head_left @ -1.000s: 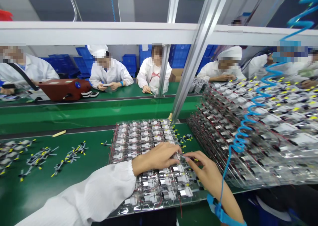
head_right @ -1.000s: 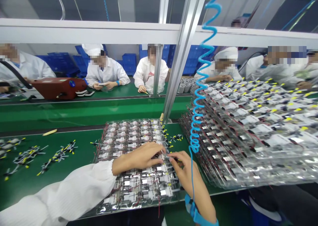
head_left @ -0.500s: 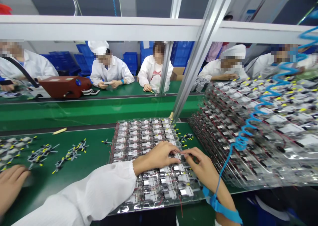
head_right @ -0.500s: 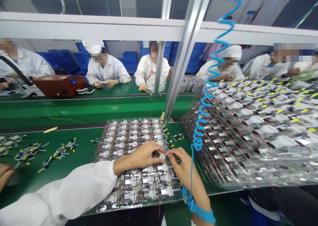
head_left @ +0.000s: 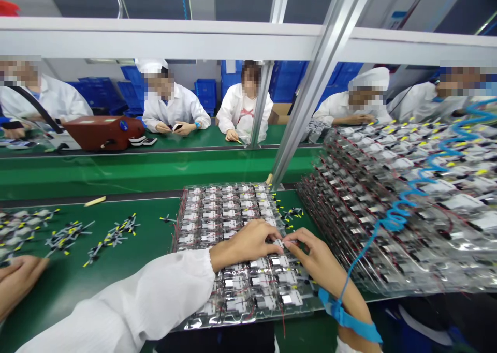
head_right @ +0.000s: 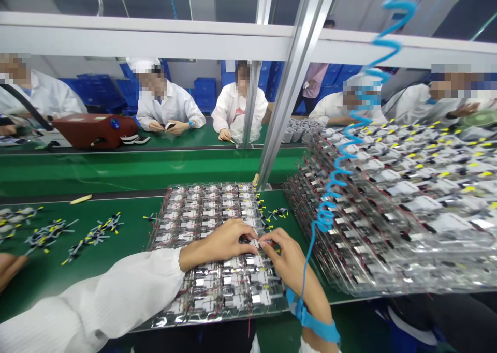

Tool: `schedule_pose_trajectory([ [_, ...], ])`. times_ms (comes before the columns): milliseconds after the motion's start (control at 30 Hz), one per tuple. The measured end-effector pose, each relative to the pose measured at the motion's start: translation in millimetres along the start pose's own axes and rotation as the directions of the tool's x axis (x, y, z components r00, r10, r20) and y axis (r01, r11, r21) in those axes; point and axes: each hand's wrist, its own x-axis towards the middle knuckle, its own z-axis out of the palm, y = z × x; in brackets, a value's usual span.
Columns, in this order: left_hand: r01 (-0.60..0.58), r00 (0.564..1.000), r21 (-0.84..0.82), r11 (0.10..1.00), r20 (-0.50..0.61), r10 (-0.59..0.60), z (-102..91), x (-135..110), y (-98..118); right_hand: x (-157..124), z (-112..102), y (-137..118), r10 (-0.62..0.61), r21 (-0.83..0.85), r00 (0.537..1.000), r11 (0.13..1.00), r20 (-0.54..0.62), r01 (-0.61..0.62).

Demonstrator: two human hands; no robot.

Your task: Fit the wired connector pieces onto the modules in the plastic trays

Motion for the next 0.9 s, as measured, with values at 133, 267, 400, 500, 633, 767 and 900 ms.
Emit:
schedule_pose_trajectory([
  [133,0.007,1.0,-0.081,0.997,-0.025,-0.009,2.8,-3.4,-2.3,4.6,-3.3,0.3,-0.008,-0.019,0.998,1.0,0.061,0.009],
  [267,0.02,0.999,-0.122,0.992,-0.025,-0.023,5.0,-4.4,-4.3,8.3,-5.0,3.6,-0.016,-0.054,0.995,0.998,0.098,0.021],
  [400,0.025,0.999,-0.118,0.993,-0.027,-0.028,5.8,-4.4,-4.7,8.2,-6.0,3.6,-0.013,-0.073,0.994,0.997,0.111,0.022],
  [500,0.022,0.999,-0.097,0.995,-0.024,-0.024,6.2,-5.0,-4.6,7.1,-6.5,1.8,-0.004,-0.086,0.995,0.996,0.097,0.012],
  [633,-0.017,0.999,-0.035,0.999,-0.028,0.016,6.9,-6.3,-4.8,6.5,-8.3,0.1,0.016,-0.097,0.998,0.995,0.065,-0.01],
  [767,-0.036,0.999,-0.031,0.999,-0.035,0.035,6.8,-7.8,-4.5,6.5,-9.6,-0.8,0.026,-0.117,0.999,0.993,0.045,-0.02],
  [900,-0.046,0.999,-0.052,0.998,-0.026,0.044,8.4,-8.6,-4.9,7.5,-8.6,-0.5,-0.013,-0.114,0.998,0.993,0.063,0.02],
])
